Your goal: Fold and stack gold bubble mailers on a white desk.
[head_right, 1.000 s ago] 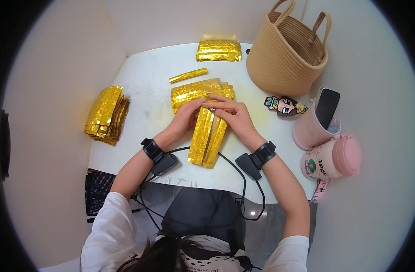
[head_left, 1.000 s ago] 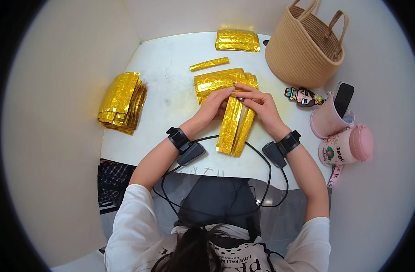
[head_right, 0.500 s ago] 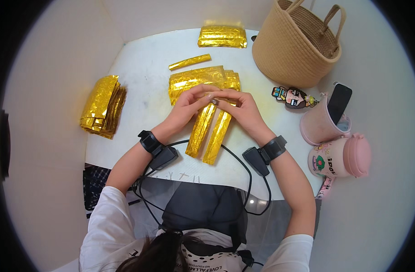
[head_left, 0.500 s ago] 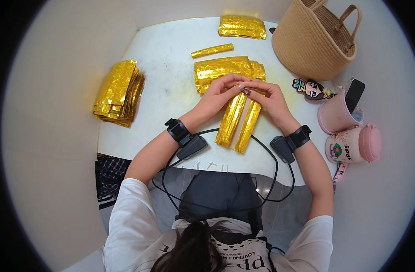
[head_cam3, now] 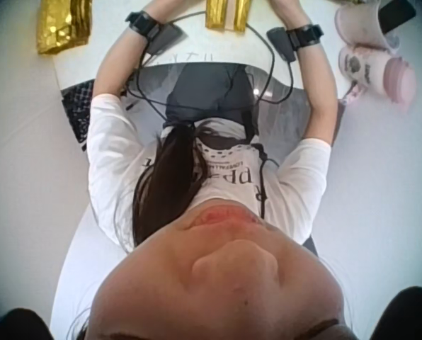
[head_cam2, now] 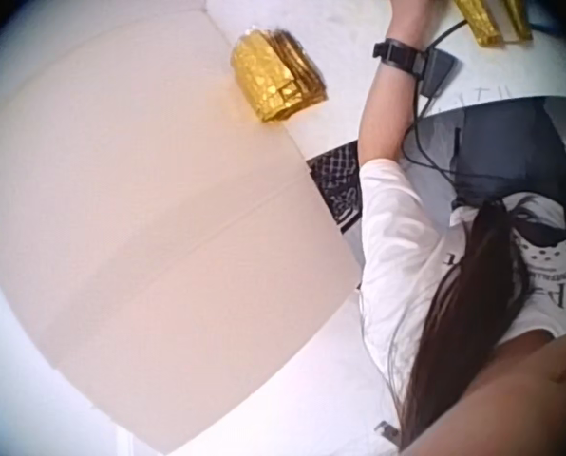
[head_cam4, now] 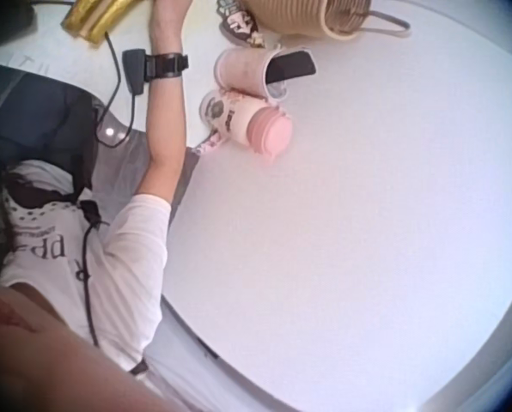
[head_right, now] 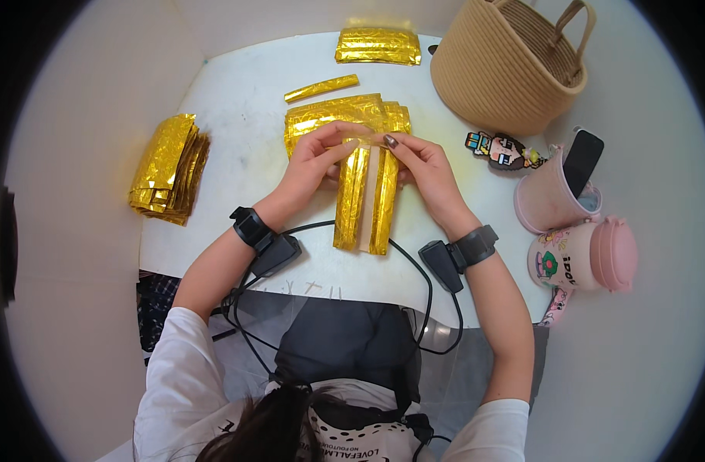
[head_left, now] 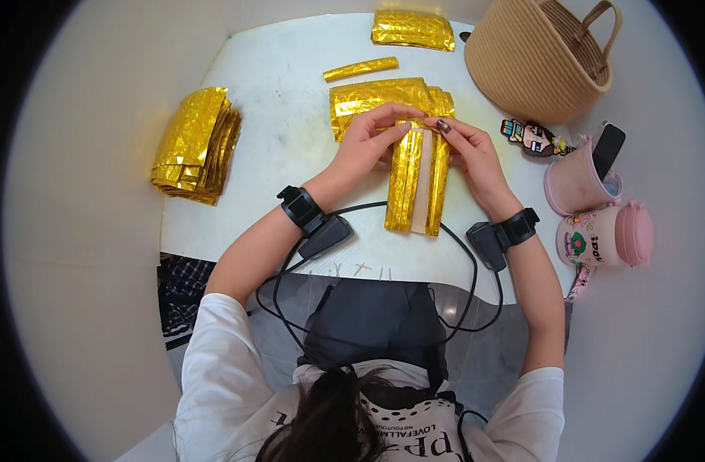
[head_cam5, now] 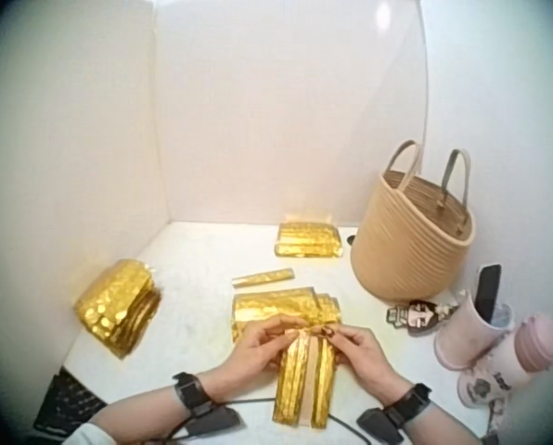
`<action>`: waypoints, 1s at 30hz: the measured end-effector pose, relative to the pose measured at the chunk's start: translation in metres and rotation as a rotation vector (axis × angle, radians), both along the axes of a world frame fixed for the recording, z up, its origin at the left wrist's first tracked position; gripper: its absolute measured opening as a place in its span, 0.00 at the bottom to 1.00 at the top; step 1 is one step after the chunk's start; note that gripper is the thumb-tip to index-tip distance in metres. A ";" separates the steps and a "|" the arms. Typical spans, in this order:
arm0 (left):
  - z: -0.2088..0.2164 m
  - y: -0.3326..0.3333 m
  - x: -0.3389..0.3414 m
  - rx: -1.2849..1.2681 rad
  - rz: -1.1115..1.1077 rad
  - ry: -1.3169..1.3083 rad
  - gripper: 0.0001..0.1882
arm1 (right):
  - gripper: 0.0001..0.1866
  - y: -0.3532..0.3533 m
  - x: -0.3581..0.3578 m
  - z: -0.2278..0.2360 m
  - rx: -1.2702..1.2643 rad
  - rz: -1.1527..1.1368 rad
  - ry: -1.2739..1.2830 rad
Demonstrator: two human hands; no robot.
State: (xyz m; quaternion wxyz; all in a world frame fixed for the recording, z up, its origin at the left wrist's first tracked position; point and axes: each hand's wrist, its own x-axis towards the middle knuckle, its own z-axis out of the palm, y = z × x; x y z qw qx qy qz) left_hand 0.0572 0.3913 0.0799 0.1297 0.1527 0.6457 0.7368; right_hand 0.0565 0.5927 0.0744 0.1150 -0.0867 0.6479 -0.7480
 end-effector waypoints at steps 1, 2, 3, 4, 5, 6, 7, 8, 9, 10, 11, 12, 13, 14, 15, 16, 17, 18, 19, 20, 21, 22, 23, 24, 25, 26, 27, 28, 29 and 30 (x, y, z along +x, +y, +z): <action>-0.002 0.000 -0.001 0.005 0.008 -0.003 0.12 | 0.14 0.000 0.002 0.002 0.007 -0.018 -0.008; -0.003 0.000 -0.002 0.007 0.007 -0.006 0.12 | 0.14 0.001 0.003 0.001 0.009 -0.019 -0.011; -0.004 0.000 -0.003 0.031 0.024 -0.008 0.12 | 0.15 0.003 0.003 -0.001 0.011 -0.005 0.012; -0.005 0.000 -0.002 0.054 0.038 -0.015 0.12 | 0.16 0.004 0.006 -0.001 0.013 0.007 0.030; -0.006 0.001 -0.003 0.054 0.034 -0.025 0.12 | 0.16 0.004 0.006 -0.001 0.014 0.002 0.020; -0.008 0.001 -0.006 0.064 0.033 -0.016 0.12 | 0.17 0.004 0.005 0.000 0.029 0.011 0.041; -0.008 0.003 -0.008 0.075 0.030 -0.009 0.12 | 0.18 0.005 0.003 0.002 0.046 0.019 0.061; -0.008 0.002 -0.007 0.073 0.016 -0.030 0.12 | 0.21 0.007 0.003 0.003 0.057 0.064 0.081; -0.008 0.004 -0.006 0.071 0.008 -0.043 0.12 | 0.21 0.007 0.007 0.004 0.055 0.055 0.068; -0.009 0.005 -0.006 0.108 0.045 -0.032 0.13 | 0.24 0.004 0.009 0.007 0.057 0.079 0.078; -0.009 0.006 -0.006 0.144 0.083 -0.022 0.13 | 0.26 0.001 0.012 0.010 0.057 0.103 0.088; -0.009 0.005 -0.007 0.146 0.096 -0.052 0.14 | 0.30 -0.003 0.015 0.014 0.100 0.098 0.098; -0.009 0.004 -0.007 0.140 0.094 -0.061 0.14 | 0.30 -0.003 0.019 0.017 0.094 0.095 0.090; -0.010 0.002 -0.009 0.150 0.152 -0.002 0.14 | 0.30 -0.004 0.022 0.020 0.088 0.172 0.062; -0.011 0.001 -0.010 0.161 0.212 0.058 0.14 | 0.30 -0.004 0.024 0.020 0.082 0.250 0.036; -0.011 0.000 -0.013 0.156 0.249 0.109 0.14 | 0.29 0.000 0.022 0.020 0.148 0.335 0.030; -0.012 -0.001 -0.012 0.153 0.252 0.109 0.14 | 0.29 -0.003 0.023 0.018 0.145 0.338 0.030; -0.013 -0.002 -0.011 0.157 0.302 0.128 0.14 | 0.28 -0.006 0.026 0.015 0.187 0.312 0.135; -0.012 0.000 -0.011 0.167 0.349 0.150 0.14 | 0.27 -0.008 0.028 0.013 0.235 0.282 0.241; -0.011 0.000 -0.011 0.170 0.349 0.153 0.14 | 0.26 -0.010 0.030 0.010 0.281 0.264 0.312; -0.011 -0.001 -0.012 0.180 0.363 0.141 0.14 | 0.26 -0.009 0.032 0.012 0.285 0.264 0.316; -0.011 -0.003 -0.011 0.185 0.381 0.126 0.15 | 0.26 -0.010 0.036 0.015 0.315 0.359 0.243; -0.011 -0.004 -0.010 0.185 0.386 0.127 0.15 | 0.26 -0.011 0.039 0.017 0.345 0.452 0.168; -0.011 -0.004 -0.010 0.209 0.391 0.104 0.15 | 0.27 -0.015 0.039 0.009 0.349 0.471 0.202; -0.009 -0.004 -0.010 0.235 0.391 0.080 0.14 | 0.27 -0.015 0.040 0.010 0.350 0.471 0.203; -0.008 -0.003 -0.009 0.235 0.392 0.080 0.14 | 0.28 -0.015 0.040 0.012 0.362 0.477 0.192; -0.007 -0.003 -0.008 0.250 0.392 0.051 0.14 | 0.29 -0.015 0.040 0.013 0.373 0.482 0.182; -0.006 -0.002 -0.008 0.263 0.390 0.021 0.14 | 0.29 -0.014 0.039 0.012 0.371 0.481 0.181; -0.007 -0.002 -0.008 0.260 0.389 0.020 0.14 | 0.30 -0.013 0.037 0.010 0.365 0.499 0.172; -0.008 -0.003 -0.008 0.274 0.386 0.021 0.14 | 0.30 -0.011 0.035 0.009 0.358 0.517 0.163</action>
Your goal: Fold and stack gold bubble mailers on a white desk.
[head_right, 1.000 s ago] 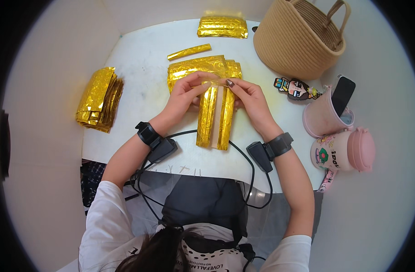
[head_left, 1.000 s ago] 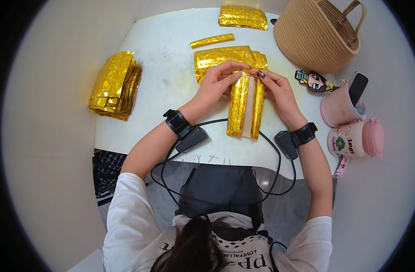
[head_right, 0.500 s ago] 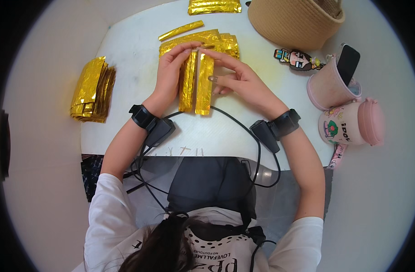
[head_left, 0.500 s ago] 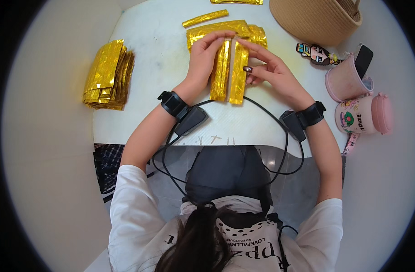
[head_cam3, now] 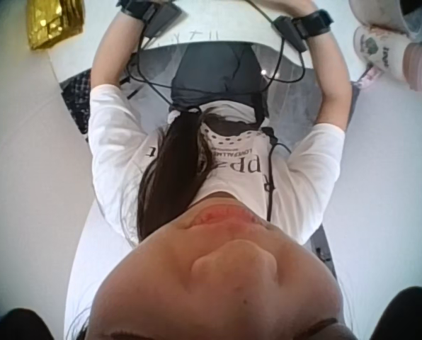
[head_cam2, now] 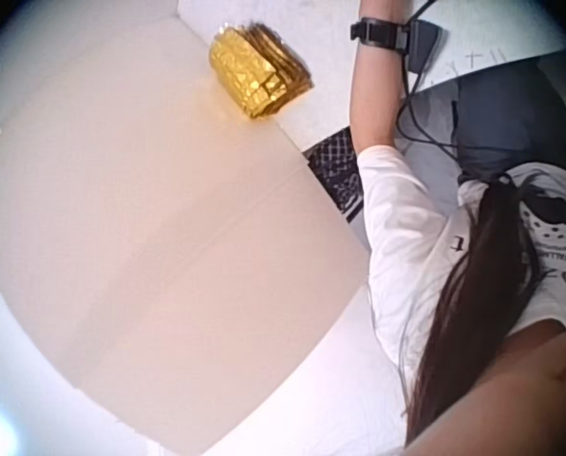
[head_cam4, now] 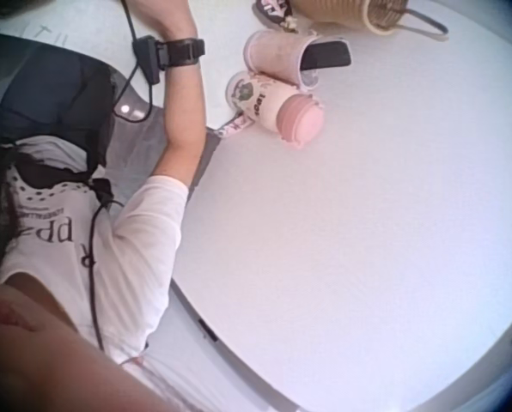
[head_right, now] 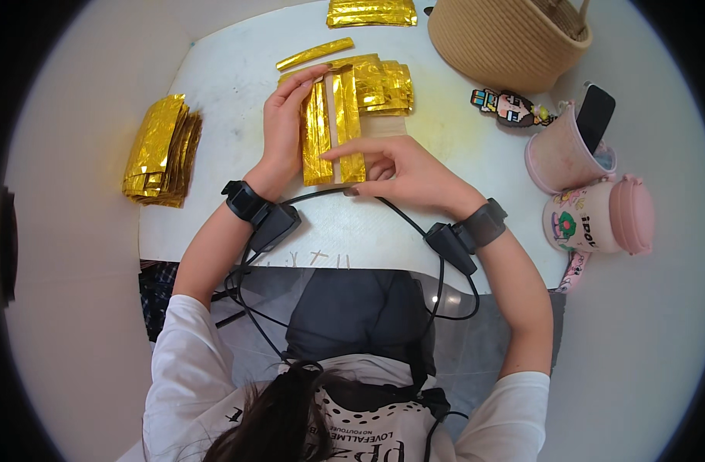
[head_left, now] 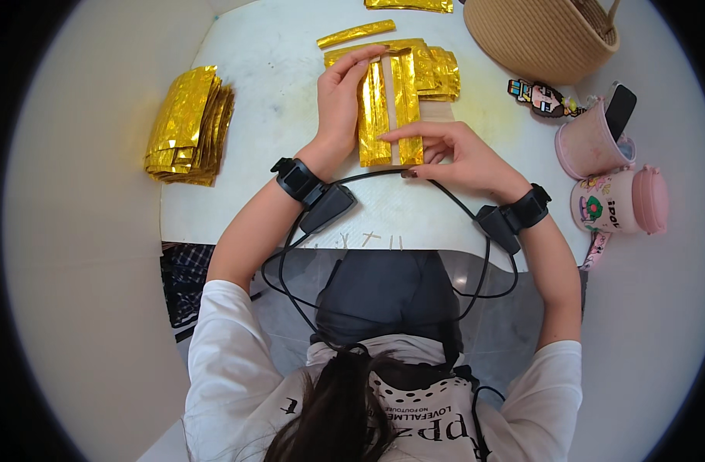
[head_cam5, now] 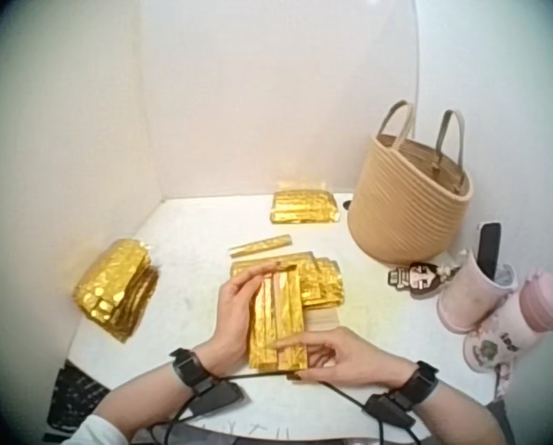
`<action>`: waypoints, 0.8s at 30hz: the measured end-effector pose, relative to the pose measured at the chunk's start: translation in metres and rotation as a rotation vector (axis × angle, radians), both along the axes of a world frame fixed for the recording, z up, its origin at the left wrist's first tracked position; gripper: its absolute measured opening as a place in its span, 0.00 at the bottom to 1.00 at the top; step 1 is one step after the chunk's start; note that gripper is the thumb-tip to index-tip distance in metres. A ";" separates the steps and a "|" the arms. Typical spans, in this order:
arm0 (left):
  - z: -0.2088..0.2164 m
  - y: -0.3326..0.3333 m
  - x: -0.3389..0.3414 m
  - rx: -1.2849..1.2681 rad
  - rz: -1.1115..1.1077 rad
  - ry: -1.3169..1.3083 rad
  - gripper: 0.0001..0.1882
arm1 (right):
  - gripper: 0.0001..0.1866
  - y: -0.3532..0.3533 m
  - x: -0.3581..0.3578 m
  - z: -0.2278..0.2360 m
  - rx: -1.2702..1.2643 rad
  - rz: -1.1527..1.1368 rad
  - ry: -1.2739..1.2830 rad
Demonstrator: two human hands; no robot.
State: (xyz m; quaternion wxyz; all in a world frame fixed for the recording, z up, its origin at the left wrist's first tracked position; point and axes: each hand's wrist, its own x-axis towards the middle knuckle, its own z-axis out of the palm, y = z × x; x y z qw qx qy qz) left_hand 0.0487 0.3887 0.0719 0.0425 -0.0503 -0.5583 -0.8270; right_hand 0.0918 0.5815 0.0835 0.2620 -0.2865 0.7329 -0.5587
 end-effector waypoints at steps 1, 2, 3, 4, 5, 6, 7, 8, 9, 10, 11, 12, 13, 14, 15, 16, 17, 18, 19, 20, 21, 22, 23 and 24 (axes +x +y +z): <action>0.000 0.000 -0.001 0.013 -0.002 0.006 0.14 | 0.30 0.002 -0.001 0.001 -0.002 -0.002 0.000; 0.000 0.000 -0.001 0.012 -0.004 0.005 0.14 | 0.30 0.004 -0.002 0.002 -0.011 0.037 0.016; -0.001 -0.001 -0.001 0.028 -0.002 0.010 0.14 | 0.30 0.005 -0.003 0.004 -0.020 0.076 0.032; -0.001 0.000 -0.001 0.045 0.000 0.014 0.13 | 0.30 0.006 -0.003 0.005 -0.022 0.074 0.032; -0.001 0.000 -0.002 0.044 -0.001 0.014 0.13 | 0.30 0.006 -0.002 0.006 -0.021 0.074 0.029; -0.002 0.000 -0.002 0.014 0.006 0.017 0.13 | 0.30 0.006 -0.002 0.006 -0.021 0.075 0.026; -0.001 0.001 -0.002 -0.015 0.012 0.020 0.14 | 0.30 0.007 -0.002 0.005 -0.021 0.073 0.025; 0.000 0.003 -0.002 -0.015 0.011 0.019 0.14 | 0.30 0.007 -0.002 0.005 -0.024 0.098 0.058; 0.002 0.005 -0.002 -0.035 0.016 0.027 0.14 | 0.30 0.008 -0.002 0.004 -0.027 0.122 0.093; 0.004 0.005 -0.001 -0.057 0.025 0.033 0.14 | 0.30 0.007 -0.001 0.005 -0.030 0.123 0.091; 0.004 0.005 -0.001 -0.059 0.026 0.032 0.14 | 0.30 0.007 -0.001 0.008 0.011 0.123 0.096; 0.003 0.005 -0.001 -0.058 0.019 0.040 0.14 | 0.30 0.006 0.000 0.010 0.051 0.123 0.102; 0.004 0.005 -0.002 -0.056 0.010 0.050 0.15 | 0.30 0.006 0.000 0.012 0.050 0.123 0.103; 0.005 0.005 -0.001 -0.056 0.010 0.051 0.15 | 0.29 0.005 0.001 0.013 0.059 0.115 0.102; 0.007 0.005 0.000 -0.079 0.001 0.057 0.17 | 0.28 0.004 0.001 0.014 0.068 0.107 0.102; 0.008 0.005 0.001 -0.102 -0.008 0.064 0.20 | 0.28 0.004 0.001 0.014 0.068 0.108 0.105; 0.008 0.006 0.002 -0.102 -0.006 0.068 0.20 | 0.26 0.004 0.000 0.012 0.046 0.090 0.040; 0.006 0.006 0.003 -0.134 -0.043 0.119 0.23 | 0.25 0.003 0.000 0.011 0.024 0.073 -0.024; 0.006 0.007 0.003 -0.168 -0.078 0.172 0.26 | 0.25 0.003 -0.001 0.008 0.024 0.077 -0.018; 0.006 0.007 0.002 -0.177 -0.109 0.165 0.30 | 0.23 0.004 -0.001 0.004 -0.005 0.018 -0.017; 0.007 0.008 0.002 -0.177 -0.104 0.171 0.30 | 0.21 0.005 -0.001 0.002 -0.034 -0.040 -0.017; 0.008 0.009 0.004 -0.137 -0.125 0.148 0.30 | 0.19 0.006 -0.002 0.000 -0.026 -0.065 -0.008; 0.009 0.010 0.005 -0.098 -0.146 0.125 0.30 | 0.19 0.007 -0.003 0.000 -0.025 -0.060 -0.005; 0.008 0.010 0.005 -0.106 -0.140 0.130 0.31 | 0.18 0.008 -0.004 -0.001 -0.014 -0.067 0.015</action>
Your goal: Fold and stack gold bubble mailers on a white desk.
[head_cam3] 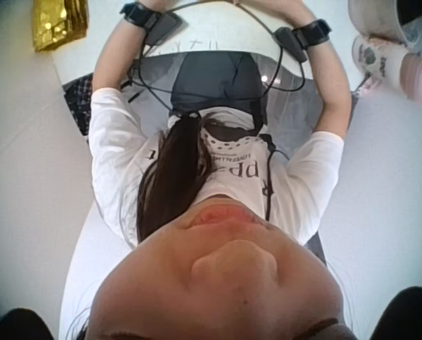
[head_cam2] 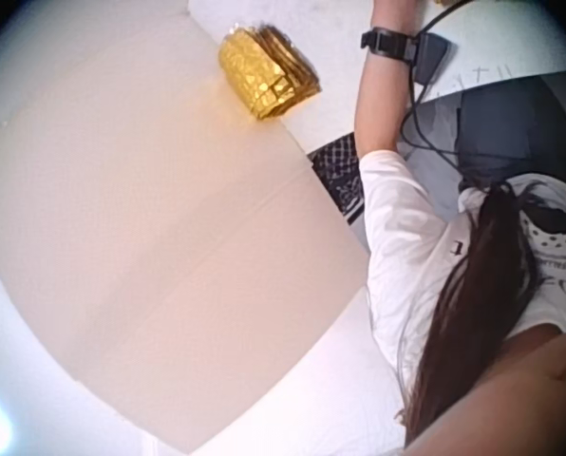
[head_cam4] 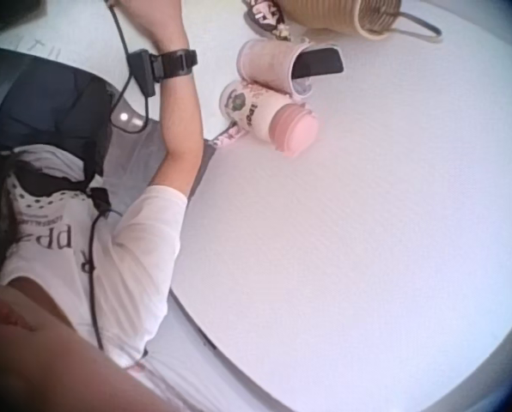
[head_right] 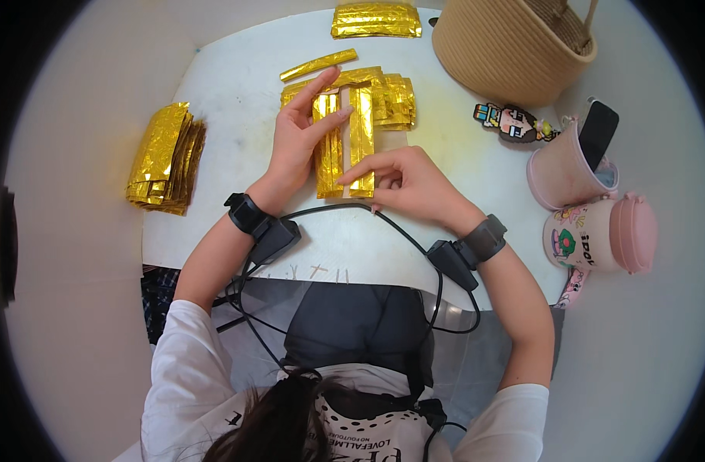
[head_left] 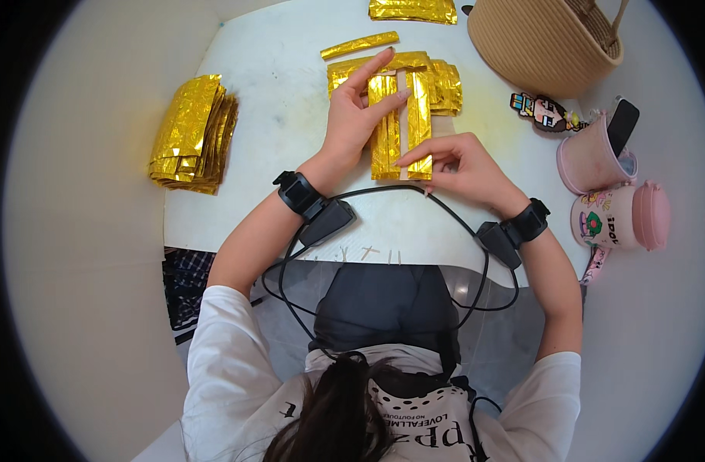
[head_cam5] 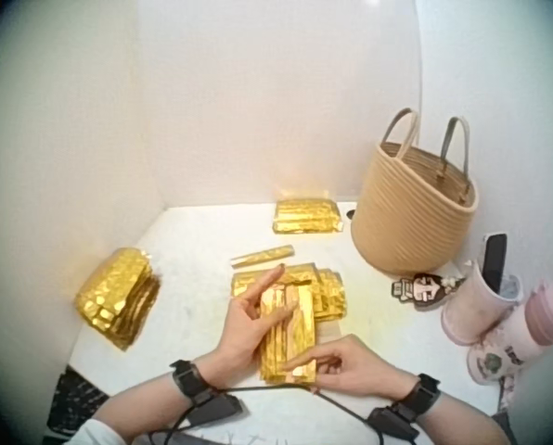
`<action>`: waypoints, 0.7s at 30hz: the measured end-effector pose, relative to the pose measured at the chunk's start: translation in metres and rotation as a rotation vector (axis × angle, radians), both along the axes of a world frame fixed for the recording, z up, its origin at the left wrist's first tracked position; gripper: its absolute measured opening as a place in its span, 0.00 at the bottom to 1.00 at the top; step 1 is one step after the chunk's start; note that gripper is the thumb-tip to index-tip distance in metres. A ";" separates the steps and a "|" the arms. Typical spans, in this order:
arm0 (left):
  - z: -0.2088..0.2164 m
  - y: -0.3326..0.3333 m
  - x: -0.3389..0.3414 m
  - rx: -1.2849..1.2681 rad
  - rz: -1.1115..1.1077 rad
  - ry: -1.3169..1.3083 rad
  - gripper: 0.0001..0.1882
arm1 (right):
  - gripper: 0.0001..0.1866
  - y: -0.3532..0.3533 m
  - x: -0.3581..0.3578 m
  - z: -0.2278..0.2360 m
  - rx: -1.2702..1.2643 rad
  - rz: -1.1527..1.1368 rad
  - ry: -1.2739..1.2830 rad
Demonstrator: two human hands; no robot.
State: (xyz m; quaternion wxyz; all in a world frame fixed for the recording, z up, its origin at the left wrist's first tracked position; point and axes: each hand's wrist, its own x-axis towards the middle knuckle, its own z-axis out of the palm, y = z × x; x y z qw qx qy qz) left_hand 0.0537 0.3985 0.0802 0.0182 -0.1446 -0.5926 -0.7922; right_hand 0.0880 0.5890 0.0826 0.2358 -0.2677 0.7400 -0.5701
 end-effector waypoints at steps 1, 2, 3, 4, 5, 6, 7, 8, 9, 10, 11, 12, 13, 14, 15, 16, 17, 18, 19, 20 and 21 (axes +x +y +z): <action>0.000 -0.001 0.000 0.002 0.002 0.003 0.31 | 0.18 0.000 -0.001 0.000 0.011 -0.008 0.020; 0.000 -0.001 -0.001 0.008 0.017 -0.017 0.30 | 0.18 0.001 -0.001 0.001 0.013 -0.007 0.023; -0.001 -0.001 -0.002 0.015 0.032 -0.038 0.30 | 0.18 0.002 -0.002 0.001 0.030 -0.020 0.036; -0.001 -0.002 -0.002 0.017 0.034 -0.037 0.30 | 0.18 0.002 -0.003 0.001 0.047 -0.034 0.048; -0.001 -0.002 -0.002 0.019 0.045 -0.050 0.30 | 0.18 0.000 -0.002 0.002 0.049 -0.032 0.048; -0.001 -0.002 -0.002 0.022 0.057 -0.064 0.30 | 0.18 -0.001 0.000 0.003 0.046 -0.035 0.078; -0.003 -0.002 -0.003 0.023 0.061 -0.064 0.30 | 0.18 -0.002 0.001 0.005 0.042 -0.038 0.109; -0.006 -0.002 -0.003 0.015 0.061 -0.053 0.30 | 0.18 -0.003 0.001 0.005 0.043 -0.033 0.108; -0.007 -0.002 -0.004 0.007 0.062 -0.043 0.31 | 0.18 -0.004 0.001 0.005 0.052 -0.025 0.109; -0.008 -0.002 -0.005 0.008 0.065 -0.044 0.31 | 0.17 -0.004 0.000 0.004 0.061 -0.017 0.110; -0.008 -0.002 -0.005 0.019 0.069 -0.035 0.31 | 0.17 -0.004 -0.001 0.002 0.062 -0.014 0.109; -0.008 -0.002 -0.005 0.029 0.073 -0.027 0.32 | 0.16 -0.003 -0.002 -0.002 0.032 -0.024 0.062; -0.006 -0.002 -0.005 0.033 0.073 -0.024 0.32 | 0.15 -0.002 -0.003 -0.002 0.005 -0.038 0.019; -0.001 -0.001 -0.003 0.056 0.069 -0.074 0.32 | 0.15 -0.001 -0.004 -0.001 0.009 -0.037 0.021; 0.001 -0.001 -0.002 0.079 0.065 -0.124 0.32 | 0.13 -0.001 -0.004 0.002 0.005 -0.044 0.001; 0.001 -0.002 -0.002 0.080 0.069 -0.123 0.32 | 0.12 0.000 -0.004 0.002 -0.002 -0.048 -0.022; 0.001 -0.003 -0.002 0.056 0.057 -0.121 0.33 | 0.12 0.000 -0.004 0.002 -0.001 -0.045 -0.021; 0.001 -0.003 -0.002 0.031 0.045 -0.118 0.34 | 0.11 0.000 -0.004 0.002 -0.037 -0.063 -0.057; 0.000 -0.003 -0.002 0.032 0.048 -0.115 0.34 | 0.11 0.000 -0.004 0.002 -0.074 -0.081 -0.092; -0.001 -0.003 -0.002 -0.002 0.022 -0.098 0.35 | 0.11 0.001 -0.003 0.002 -0.074 -0.079 -0.089; -0.001 -0.003 -0.001 -0.037 -0.004 -0.080 0.37 | 0.10 0.002 -0.003 0.003 -0.069 -0.094 -0.015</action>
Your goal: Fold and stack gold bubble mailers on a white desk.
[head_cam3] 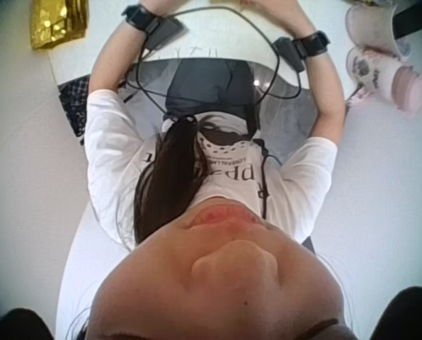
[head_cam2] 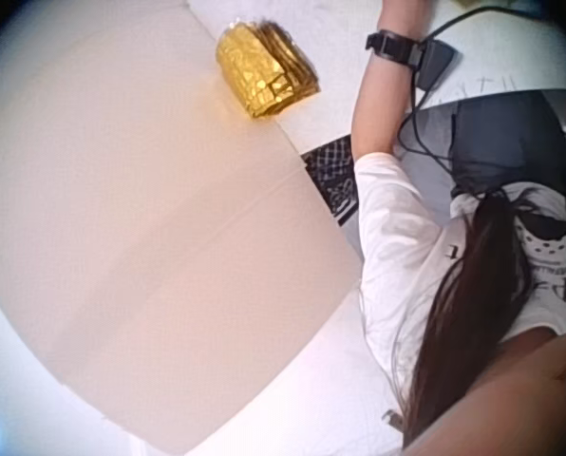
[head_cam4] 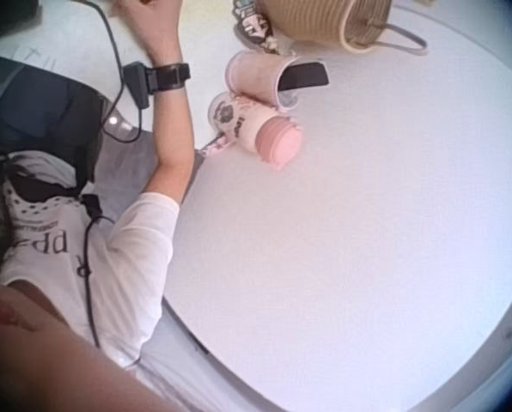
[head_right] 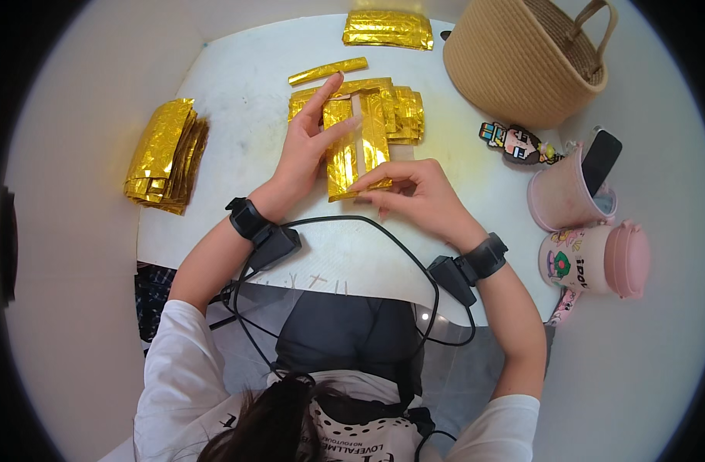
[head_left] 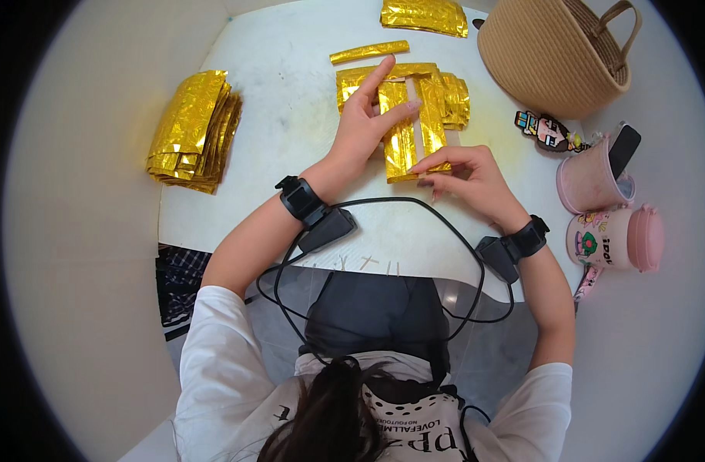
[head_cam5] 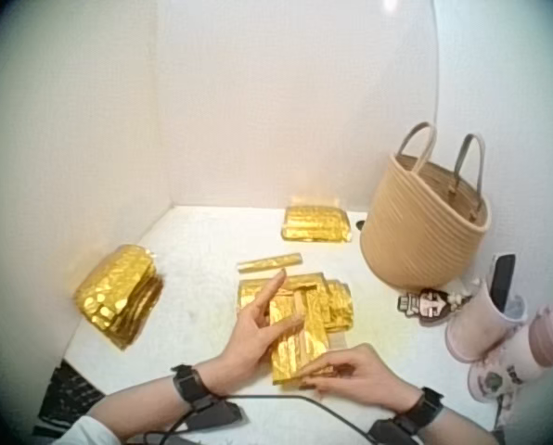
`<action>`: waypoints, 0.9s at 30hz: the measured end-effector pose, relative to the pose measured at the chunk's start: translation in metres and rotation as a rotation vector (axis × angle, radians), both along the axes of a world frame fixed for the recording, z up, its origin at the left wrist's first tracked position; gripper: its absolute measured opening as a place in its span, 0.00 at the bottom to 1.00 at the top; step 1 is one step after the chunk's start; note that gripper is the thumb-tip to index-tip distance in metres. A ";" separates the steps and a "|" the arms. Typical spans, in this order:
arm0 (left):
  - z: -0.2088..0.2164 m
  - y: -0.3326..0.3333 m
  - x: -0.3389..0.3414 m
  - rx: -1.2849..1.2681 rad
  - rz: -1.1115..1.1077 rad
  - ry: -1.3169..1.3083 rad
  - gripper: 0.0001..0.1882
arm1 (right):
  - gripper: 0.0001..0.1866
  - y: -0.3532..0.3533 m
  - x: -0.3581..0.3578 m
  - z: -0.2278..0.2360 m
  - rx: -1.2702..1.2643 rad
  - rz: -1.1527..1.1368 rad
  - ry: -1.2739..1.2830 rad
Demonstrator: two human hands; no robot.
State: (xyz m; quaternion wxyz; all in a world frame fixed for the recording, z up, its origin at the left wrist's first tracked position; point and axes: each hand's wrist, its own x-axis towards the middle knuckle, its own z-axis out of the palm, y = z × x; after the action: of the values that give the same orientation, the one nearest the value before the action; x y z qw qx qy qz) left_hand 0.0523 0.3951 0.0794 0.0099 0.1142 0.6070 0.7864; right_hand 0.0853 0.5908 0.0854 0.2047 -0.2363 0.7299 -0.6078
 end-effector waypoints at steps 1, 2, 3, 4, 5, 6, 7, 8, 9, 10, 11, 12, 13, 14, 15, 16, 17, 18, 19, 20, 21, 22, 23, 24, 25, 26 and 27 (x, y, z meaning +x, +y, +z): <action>0.002 0.000 0.001 0.001 0.000 0.002 0.37 | 0.09 0.001 0.001 0.000 0.008 -0.021 0.072; 0.005 0.000 0.003 0.027 -0.033 -0.016 0.37 | 0.09 0.002 0.001 0.001 0.008 -0.021 0.074; 0.007 0.000 0.004 0.054 -0.066 -0.034 0.38 | 0.09 0.003 0.001 0.001 -0.003 -0.054 0.133; 0.007 0.000 0.004 0.054 -0.066 -0.032 0.38 | 0.08 0.003 0.000 0.002 -0.014 -0.087 0.192; 0.007 0.000 0.005 0.062 -0.061 -0.025 0.38 | 0.08 0.004 0.000 0.002 -0.014 -0.088 0.194; 0.006 0.000 0.004 0.069 -0.055 -0.018 0.38 | 0.07 0.004 -0.001 0.001 -0.025 -0.126 0.109; 0.006 -0.001 0.004 0.069 -0.055 -0.016 0.38 | 0.05 0.004 -0.002 0.000 -0.038 -0.164 0.024; 0.005 -0.002 0.004 0.076 -0.040 -0.004 0.38 | 0.05 0.005 -0.004 -0.002 -0.038 -0.163 0.026; 0.005 -0.002 0.003 0.083 -0.025 0.008 0.38 | 0.05 0.007 -0.007 -0.005 -0.091 -0.173 0.005; 0.004 -0.001 0.002 0.084 -0.027 0.008 0.38 | 0.05 0.008 -0.009 -0.007 -0.142 -0.185 -0.017; 0.003 0.000 0.000 0.078 0.034 0.057 0.38 | 0.05 0.009 -0.010 -0.007 -0.141 -0.186 -0.016; 0.001 0.001 -0.001 0.071 0.094 0.106 0.38 | 0.05 0.009 -0.010 -0.007 -0.165 -0.194 -0.038; 0.000 0.001 -0.002 0.071 0.093 0.108 0.38 | 0.05 0.009 -0.011 -0.006 -0.191 -0.200 -0.059; -0.002 0.000 -0.003 0.064 0.108 0.107 0.37 | 0.05 0.009 -0.012 -0.006 -0.190 -0.200 -0.057; -0.003 -0.001 -0.004 0.058 0.124 0.106 0.35 | 0.07 0.010 -0.013 -0.005 -0.151 -0.232 -0.036; -0.003 -0.001 -0.004 0.057 0.124 0.107 0.35 | 0.10 0.010 -0.014 -0.005 -0.113 -0.261 -0.016; -0.002 -0.002 -0.004 0.063 0.114 0.090 0.34 | 0.10 0.009 -0.014 -0.005 -0.113 -0.261 -0.016; -0.002 -0.003 -0.004 0.069 0.104 0.072 0.34 | 0.11 0.008 -0.013 -0.005 -0.166 -0.296 -0.001; -0.002 -0.003 -0.004 0.070 0.104 0.073 0.34 | 0.12 0.007 -0.013 -0.004 -0.219 -0.331 0.015; -0.001 -0.003 -0.003 0.049 0.117 0.056 0.32 | 0.12 0.006 -0.013 -0.004 -0.219 -0.330 0.016; 0.000 -0.003 -0.002 0.029 0.130 0.039 0.31 | 0.12 0.004 -0.013 -0.005 -0.269 -0.397 0.042; 0.002 -0.003 -0.001 0.030 0.128 0.040 0.31 | 0.12 0.004 -0.013 -0.005 -0.318 -0.467 0.070; 0.003 -0.002 -0.001 0.053 0.121 -0.001 0.27 | 0.12 0.005 -0.014 -0.007 -0.317 -0.468 0.071; 0.004 -0.002 0.000 0.076 0.114 -0.041 0.24 | 0.11 0.008 -0.016 -0.011 -0.342 -0.525 0.095; 0.004 -0.003 -0.001 0.077 0.114 -0.041 0.24 | 0.11 0.010 -0.018 -0.014 -0.368 -0.581 0.118; 0.004 -0.005 -0.002 0.147 0.090 -0.099 0.22 | 0.11 0.012 -0.020 -0.015 -0.368 -0.581 0.119; 0.004 -0.006 -0.003 0.217 0.066 -0.156 0.19 | 0.09 0.015 -0.022 -0.016 -0.373 -0.609 0.143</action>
State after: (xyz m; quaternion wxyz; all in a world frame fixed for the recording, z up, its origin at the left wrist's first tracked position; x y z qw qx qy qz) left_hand 0.0493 0.3889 0.0836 0.0186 0.0329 0.5191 0.8539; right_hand 0.0634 0.6058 0.0696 -0.0840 -0.0833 0.6558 -0.7456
